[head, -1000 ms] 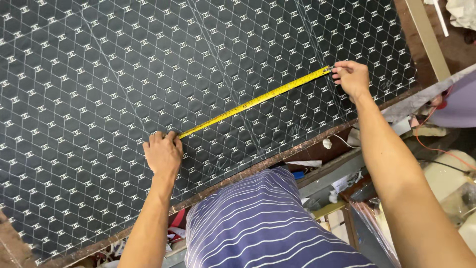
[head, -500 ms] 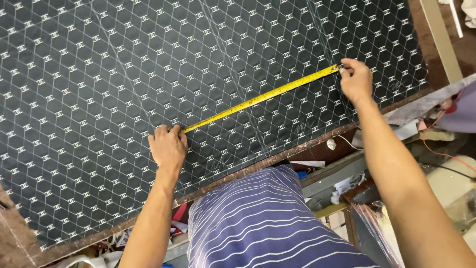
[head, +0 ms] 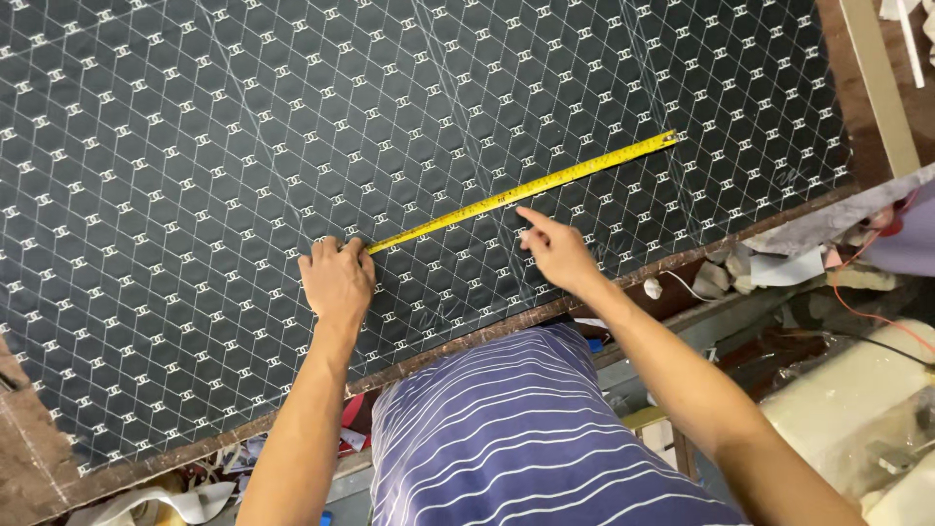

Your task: The person clears newspapers off a workbench, then measures a large black quilted fabric panel with a tape measure in several directions and marks points on it. They then use scissors to cut the fabric along a marked line, holding the material steady with the other hand.

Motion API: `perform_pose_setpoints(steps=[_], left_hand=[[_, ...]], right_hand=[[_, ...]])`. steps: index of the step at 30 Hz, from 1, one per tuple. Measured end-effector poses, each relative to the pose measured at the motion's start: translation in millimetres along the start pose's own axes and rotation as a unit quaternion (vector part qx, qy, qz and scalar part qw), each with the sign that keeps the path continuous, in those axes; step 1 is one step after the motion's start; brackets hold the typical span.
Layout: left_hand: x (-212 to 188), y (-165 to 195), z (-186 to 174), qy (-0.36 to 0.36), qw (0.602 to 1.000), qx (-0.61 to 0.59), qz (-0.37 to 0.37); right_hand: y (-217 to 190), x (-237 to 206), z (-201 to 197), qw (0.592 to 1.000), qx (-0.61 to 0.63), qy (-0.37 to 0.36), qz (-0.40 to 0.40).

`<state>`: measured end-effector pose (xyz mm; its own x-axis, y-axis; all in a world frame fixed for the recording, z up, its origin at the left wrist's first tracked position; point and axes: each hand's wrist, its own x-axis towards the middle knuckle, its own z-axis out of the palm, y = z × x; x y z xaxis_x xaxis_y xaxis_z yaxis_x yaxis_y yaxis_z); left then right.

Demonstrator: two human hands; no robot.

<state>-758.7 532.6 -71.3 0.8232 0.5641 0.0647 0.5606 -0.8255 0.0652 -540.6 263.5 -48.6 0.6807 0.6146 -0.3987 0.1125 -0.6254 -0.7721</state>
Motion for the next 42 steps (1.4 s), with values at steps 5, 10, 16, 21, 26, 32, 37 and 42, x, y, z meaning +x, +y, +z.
perform_pose_setpoints(steps=[5, 10, 16, 21, 26, 32, 37, 42], left_hand=[[-0.1, 0.3, 0.7, -0.005, 1.0, 0.001, 0.001], [-0.6, 0.3, -0.2, -0.007, 1.0, 0.003, 0.003], [-0.3, 0.5, -0.3, -0.013, 1.0, 0.005, 0.003], [-0.5, 1.0, -2.2, -0.007, 1.0, 0.002, 0.003], [-0.7, 1.6, -2.0, 0.001, 1.0, -0.007, 0.002], [0.6, 1.5, 0.4, -0.005, 1.0, 0.012, -0.004], [0.7, 1.3, 1.6, -0.005, 1.0, 0.007, -0.004], [0.5, 1.1, 2.1, -0.003, 1.0, 0.012, -0.002]], right_hand=[[-3.6, -3.7, 9.1, 1.0, -0.005, -0.025, -0.015], [-2.6, -6.7, 11.9, 1.0, -0.024, -0.013, -0.013], [-2.3, -7.1, 13.9, 0.999, -0.048, -0.006, -0.01], [-1.6, -7.7, 13.5, 0.998, -0.056, -0.005, -0.015], [-2.3, -8.3, 13.6, 0.999, -0.041, -0.006, -0.01], [-5.0, -7.2, 14.2, 0.999, -0.047, -0.012, 0.0], [-7.4, -7.7, 12.7, 0.999, -0.044, -0.02, -0.002], [-13.8, -8.1, 12.7, 0.998, -0.05, -0.022, 0.014]])
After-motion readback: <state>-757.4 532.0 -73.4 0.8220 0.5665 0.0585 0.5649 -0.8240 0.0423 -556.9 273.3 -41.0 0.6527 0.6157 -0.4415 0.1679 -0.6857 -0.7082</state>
